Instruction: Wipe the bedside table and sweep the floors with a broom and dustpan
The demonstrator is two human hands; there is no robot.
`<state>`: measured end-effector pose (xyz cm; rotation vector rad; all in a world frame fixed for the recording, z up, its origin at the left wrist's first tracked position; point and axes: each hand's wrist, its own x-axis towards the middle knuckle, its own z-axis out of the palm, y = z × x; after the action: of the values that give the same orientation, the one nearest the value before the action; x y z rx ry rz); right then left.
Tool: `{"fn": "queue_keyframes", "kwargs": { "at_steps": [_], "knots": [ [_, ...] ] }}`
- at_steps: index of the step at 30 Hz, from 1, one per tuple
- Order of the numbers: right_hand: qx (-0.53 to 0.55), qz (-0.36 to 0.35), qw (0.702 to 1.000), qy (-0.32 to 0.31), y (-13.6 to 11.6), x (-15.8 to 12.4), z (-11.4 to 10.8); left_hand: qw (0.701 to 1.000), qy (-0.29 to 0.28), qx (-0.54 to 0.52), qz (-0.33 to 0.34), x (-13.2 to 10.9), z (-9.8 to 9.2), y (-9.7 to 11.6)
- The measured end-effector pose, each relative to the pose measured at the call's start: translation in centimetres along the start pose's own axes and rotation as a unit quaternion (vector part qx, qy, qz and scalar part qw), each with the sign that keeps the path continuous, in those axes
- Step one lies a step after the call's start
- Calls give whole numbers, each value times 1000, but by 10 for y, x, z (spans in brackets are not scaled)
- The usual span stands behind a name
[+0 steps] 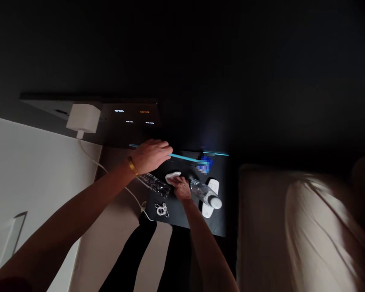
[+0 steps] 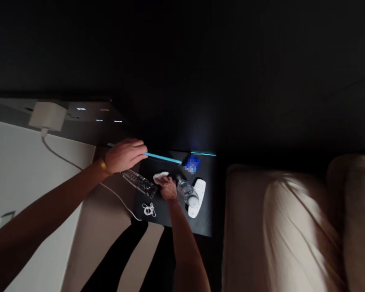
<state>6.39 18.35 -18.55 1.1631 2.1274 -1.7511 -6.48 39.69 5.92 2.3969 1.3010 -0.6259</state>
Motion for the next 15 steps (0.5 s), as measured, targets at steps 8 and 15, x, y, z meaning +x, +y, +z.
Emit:
{"fn": "queue_keyframes", "kwargs": {
  "at_steps": [8,15],
  "knots": [
    [-11,88,996,34,-6,-42,31,997,43,-13,-69,34,25,0],
    [-3,85,996,15,-8,-38,24,922,224,-216,-231,-35,65,41]
  ]
}}
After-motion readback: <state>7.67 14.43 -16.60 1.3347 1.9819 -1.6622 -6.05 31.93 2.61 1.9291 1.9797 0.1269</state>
